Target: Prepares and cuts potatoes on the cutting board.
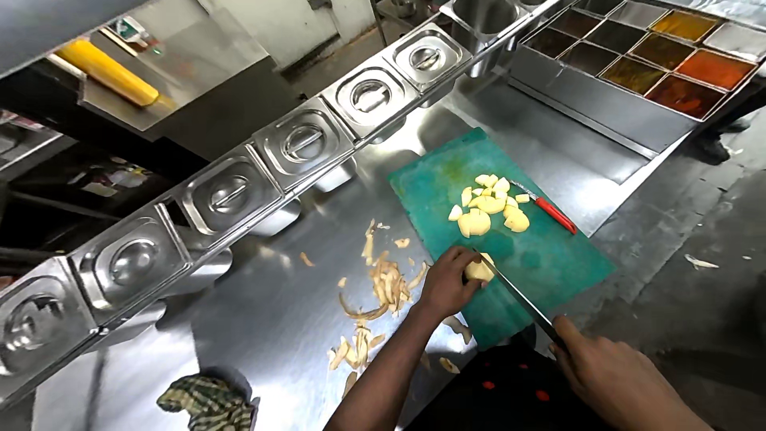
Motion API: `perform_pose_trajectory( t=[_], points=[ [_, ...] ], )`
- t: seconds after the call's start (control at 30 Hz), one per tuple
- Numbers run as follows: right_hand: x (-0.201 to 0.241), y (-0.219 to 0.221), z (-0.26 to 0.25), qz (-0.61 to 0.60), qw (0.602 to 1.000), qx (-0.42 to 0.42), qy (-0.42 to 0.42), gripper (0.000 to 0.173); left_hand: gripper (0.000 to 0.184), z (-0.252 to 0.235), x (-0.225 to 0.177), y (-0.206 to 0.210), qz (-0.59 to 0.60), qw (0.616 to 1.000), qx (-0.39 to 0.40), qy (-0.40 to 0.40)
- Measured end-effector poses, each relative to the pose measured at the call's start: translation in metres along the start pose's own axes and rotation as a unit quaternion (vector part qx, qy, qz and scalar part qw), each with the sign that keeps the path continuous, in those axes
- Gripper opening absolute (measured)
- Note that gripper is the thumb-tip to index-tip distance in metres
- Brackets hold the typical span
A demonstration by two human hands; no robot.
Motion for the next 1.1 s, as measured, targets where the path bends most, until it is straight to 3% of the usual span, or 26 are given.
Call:
perform_pose_trajectory(
  t=[0.2, 0.33, 0.43, 0.57, 0.6, 0.73, 0.83, 1.0, 1.1],
  points=[
    [0.008, -0.003, 0.000, 0.011, 0.992, 0.115, 0.042, 0.034, 0.038, 0.000, -0.001, 0.000, -0.003, 1.000, -0.017, 0.014],
    [0.010, 0.022, -0.026, -0.015, 0.978, 0.195, 0.069, 0.035, 0.039, 0.003, -0.001, -0.001, -0.002, 0.999, -0.031, 0.022],
    [0.007, 0.022, -0.030, -0.013, 0.984, 0.165, 0.059, 0.036, 0.045, 0.006, 0.005, -0.004, 0.008, 0.998, -0.056, 0.015],
    [0.016, -0.002, -0.014, 0.012, 1.000, -0.006, 0.009, 0.030, 0.043, 0.011, 0.013, -0.007, 0.034, 0.996, -0.076, -0.010],
    [0.019, -0.004, -0.009, 0.021, 1.000, -0.009, 0.006, 0.028, 0.043, 0.012, 0.013, -0.007, 0.036, 0.996, -0.085, -0.006],
    [0.028, 0.000, 0.003, 0.029, 0.994, 0.101, 0.035, 0.034, 0.041, 0.014, 0.012, -0.009, 0.037, 0.991, -0.122, 0.030],
    [0.033, -0.002, 0.009, 0.031, 0.990, 0.128, 0.045, 0.033, 0.040, 0.018, 0.011, -0.009, 0.035, 0.987, -0.152, 0.047],
    [0.030, 0.028, -0.022, 0.012, 0.974, 0.214, 0.074, 0.036, 0.039, 0.020, 0.011, -0.007, 0.018, 0.985, -0.164, 0.059],
    [0.009, 0.030, -0.034, -0.114, 0.971, 0.208, 0.024, 0.039, 0.041, 0.018, 0.015, -0.007, 0.028, 0.987, -0.154, 0.035]
  ],
)
Point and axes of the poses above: each hand's wrist, its own z-axis away from the middle knuckle, its own y-axis out of the palm, x = y × z, the point moved 10 cm from there along -z, towards the middle knuckle, and after that the axes turned 7 degrees about x, right-handed, at the moved point
